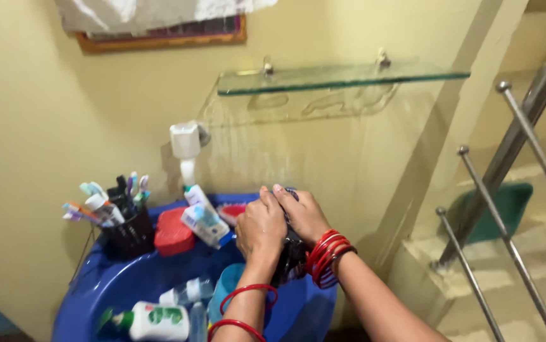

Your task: The person fills a blue cup with water from a wall-mounted dispenser, pours water onto a glass shelf, and wipes the shelf with a dark cloth. The person repeatedly wets the cloth and continues wiping the shelf surface.

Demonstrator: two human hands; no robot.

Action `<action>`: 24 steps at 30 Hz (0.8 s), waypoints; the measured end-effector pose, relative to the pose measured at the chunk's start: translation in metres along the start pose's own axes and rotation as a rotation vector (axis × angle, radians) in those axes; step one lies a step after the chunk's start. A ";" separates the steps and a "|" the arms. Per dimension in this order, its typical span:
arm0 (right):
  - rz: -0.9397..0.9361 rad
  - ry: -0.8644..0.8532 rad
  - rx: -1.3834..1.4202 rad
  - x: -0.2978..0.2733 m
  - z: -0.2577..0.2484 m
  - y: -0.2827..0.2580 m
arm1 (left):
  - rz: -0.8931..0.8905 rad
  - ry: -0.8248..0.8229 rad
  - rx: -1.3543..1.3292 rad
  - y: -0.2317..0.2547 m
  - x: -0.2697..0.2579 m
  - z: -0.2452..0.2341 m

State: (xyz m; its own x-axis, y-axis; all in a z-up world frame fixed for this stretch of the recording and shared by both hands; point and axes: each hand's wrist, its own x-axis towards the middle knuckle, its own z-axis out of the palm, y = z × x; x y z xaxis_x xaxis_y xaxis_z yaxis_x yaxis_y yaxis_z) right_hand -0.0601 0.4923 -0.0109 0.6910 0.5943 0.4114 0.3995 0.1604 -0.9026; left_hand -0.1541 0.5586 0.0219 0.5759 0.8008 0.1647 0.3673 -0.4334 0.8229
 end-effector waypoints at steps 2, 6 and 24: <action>-0.023 -0.075 0.128 0.009 -0.017 -0.023 | 0.067 0.054 0.011 0.027 0.002 0.002; -0.193 -0.171 -0.044 0.033 -0.064 -0.094 | 0.288 0.242 -0.267 0.076 0.009 0.001; -0.317 0.086 -1.282 0.133 -0.232 -0.205 | 0.381 -0.082 0.512 0.241 0.094 -0.055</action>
State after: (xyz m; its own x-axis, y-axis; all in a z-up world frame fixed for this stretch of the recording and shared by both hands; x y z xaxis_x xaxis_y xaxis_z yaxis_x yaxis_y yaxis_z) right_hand 0.0893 0.3558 0.2579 0.4796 0.6099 0.6309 0.7996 -0.5999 -0.0279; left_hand -0.0522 0.5524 0.2655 0.7810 0.5265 0.3358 0.4167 -0.8399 0.3479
